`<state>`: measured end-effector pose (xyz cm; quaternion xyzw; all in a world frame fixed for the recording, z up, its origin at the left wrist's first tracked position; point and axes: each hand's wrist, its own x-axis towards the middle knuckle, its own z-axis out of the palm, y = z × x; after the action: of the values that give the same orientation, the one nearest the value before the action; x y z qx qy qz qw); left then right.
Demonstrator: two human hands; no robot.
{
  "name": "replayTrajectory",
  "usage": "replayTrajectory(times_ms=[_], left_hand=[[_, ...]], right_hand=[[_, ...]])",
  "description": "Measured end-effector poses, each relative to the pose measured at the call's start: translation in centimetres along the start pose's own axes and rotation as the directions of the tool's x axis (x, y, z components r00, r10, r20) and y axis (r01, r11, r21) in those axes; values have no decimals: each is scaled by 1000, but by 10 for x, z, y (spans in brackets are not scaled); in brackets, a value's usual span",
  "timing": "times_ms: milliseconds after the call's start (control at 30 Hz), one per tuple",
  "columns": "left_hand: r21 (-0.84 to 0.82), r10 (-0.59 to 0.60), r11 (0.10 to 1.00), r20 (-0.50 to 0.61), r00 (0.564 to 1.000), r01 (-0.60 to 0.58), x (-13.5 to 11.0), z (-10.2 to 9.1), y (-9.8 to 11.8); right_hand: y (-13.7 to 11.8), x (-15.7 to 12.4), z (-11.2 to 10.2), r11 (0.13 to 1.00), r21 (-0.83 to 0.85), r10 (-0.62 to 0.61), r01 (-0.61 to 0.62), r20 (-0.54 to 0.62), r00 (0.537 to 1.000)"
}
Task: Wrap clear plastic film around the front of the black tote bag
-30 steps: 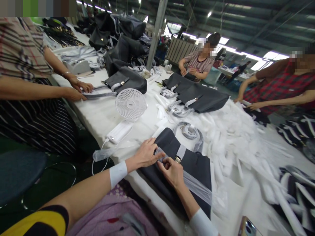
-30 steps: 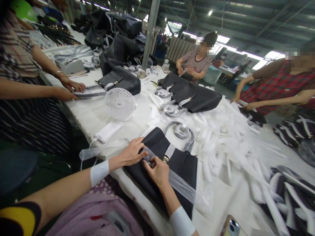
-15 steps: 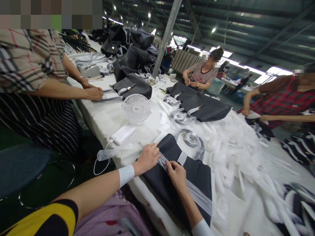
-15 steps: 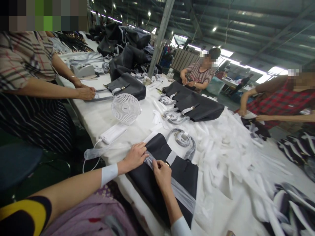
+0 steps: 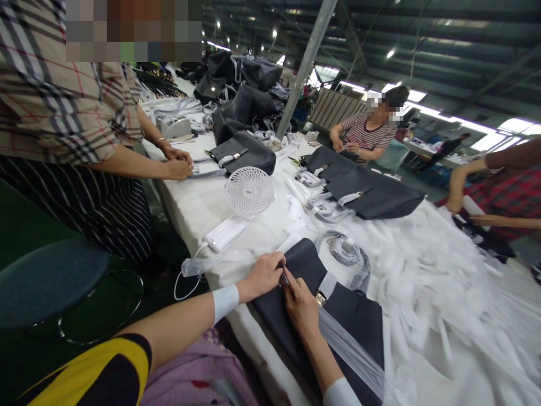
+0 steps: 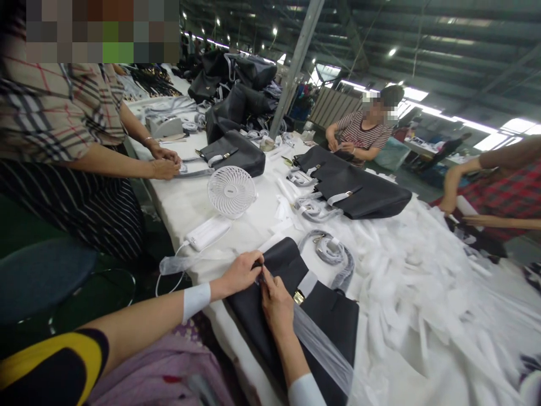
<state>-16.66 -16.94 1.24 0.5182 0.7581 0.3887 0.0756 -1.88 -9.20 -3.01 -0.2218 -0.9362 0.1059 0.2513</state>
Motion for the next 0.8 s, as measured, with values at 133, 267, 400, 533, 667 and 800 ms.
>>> replayTrajectory(times_ms=[133, 267, 400, 533, 667, 800], left_hand=[[19, -167, 985, -77, 983, 169, -3, -38, -19], [139, -337, 929, -70, 939, 344, -17, -82, -50], [261, -412, 881, 14, 911, 394, -22, -97, -68], [294, -403, 882, 67, 913, 368, -11, -95, -64], [230, -364, 906, -4, 932, 355, 6, -108, -49], [66, -361, 926, -120, 925, 371, 10, -120, -41]], right_hand=[[0, 1, -1, 1000, -21, 13, -12, 9, 1000], [0, 2, -2, 999, -30, 29, -29, 10, 1000], [-1, 2, -4, 999, -37, 34, -33, 19, 999], [-2, 2, -6, 999, -12, 39, -39, 10, 999], [-1, 3, -6, 999, 17, 44, -44, 10, 999], [0, 4, -7, 997, 55, 49, -49, 4, 999]])
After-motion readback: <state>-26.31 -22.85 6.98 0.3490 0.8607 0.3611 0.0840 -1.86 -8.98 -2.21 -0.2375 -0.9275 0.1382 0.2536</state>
